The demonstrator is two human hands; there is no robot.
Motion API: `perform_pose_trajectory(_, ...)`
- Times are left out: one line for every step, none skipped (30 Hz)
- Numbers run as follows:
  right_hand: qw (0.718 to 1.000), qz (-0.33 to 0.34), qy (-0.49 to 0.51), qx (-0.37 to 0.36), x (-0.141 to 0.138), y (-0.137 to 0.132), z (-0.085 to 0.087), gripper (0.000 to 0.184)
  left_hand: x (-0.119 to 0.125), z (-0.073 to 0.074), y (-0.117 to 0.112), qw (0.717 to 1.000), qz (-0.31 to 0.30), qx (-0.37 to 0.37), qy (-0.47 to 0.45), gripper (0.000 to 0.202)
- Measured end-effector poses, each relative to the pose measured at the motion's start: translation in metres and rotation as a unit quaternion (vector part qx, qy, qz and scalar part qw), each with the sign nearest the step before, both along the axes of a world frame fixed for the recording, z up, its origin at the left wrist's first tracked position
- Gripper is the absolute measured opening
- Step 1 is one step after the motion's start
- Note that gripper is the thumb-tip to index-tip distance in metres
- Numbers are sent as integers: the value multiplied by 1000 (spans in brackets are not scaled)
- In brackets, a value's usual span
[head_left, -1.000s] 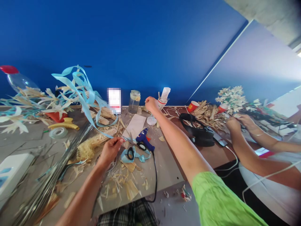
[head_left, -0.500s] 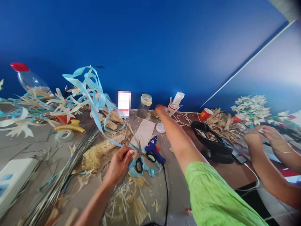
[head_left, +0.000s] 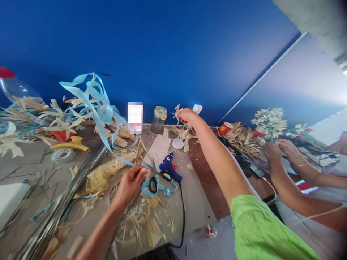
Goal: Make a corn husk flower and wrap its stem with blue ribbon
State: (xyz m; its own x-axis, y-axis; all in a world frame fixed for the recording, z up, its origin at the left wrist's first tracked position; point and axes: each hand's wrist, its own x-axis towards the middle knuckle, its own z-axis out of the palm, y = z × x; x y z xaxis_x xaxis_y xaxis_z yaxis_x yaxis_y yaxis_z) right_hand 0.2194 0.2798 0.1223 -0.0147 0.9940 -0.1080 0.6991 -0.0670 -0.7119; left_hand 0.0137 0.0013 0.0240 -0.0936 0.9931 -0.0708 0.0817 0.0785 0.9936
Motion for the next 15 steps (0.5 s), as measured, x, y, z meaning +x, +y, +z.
perform_pose_trajectory(994,26,111,5,9,-16,3,11,0,1,0,1000,2,-1,-1,44)
perform_pose_trajectory(989,34,143,11,18,-33,5,9,1,2,0,1000,4,-2,-1,44)
perform_pose_trajectory(984,41,172,20,27,-50,5,7,1,2,-1,1000,6,-4,0,44)
perform_pose_trajectory(966,53,251,34,35,-67,3,7,1,1,-1,1000,6,-6,0,44)
perform_pose_trajectory(944,65,320,51,42,-83,-1,11,1,0,0,1000,7,-8,2,43)
perform_pose_trajectory(925,71,367,67,48,-97,-6,16,0,-1,0,1000,5,-9,3,43)
perform_pose_trajectory(912,77,396,73,52,-109,-12,21,0,-2,0,1000,2,-9,7,42)
perform_pose_trajectory(907,80,408,67,55,-118,-19,25,0,-4,0,1000,2,-7,12,42)
perform_pose_trajectory(909,76,406,56,56,-124,-26,25,-1,-5,1,1000,1,-2,20,42)
perform_pose_trajectory(915,64,395,52,56,-129,-34,24,-1,-5,1,1000,4,4,27,42)
perform_pose_trajectory(922,45,381,47,55,-131,-41,24,-1,-5,1,999,6,11,32,41)
perform_pose_trajectory(930,22,362,52,54,-132,-49,24,-1,-5,2,999,7,13,38,42)
perform_pose_trajectory(946,4,317,65,52,-132,-56,26,-1,-5,2,999,9,14,42,42)
perform_pose_trajectory(967,-14,243,81,50,-132,-62,28,-1,-5,2,999,10,12,46,42)
perform_pose_trajectory(981,-27,166,93,49,-131,-68,30,-2,-4,2,999,11,9,49,43)
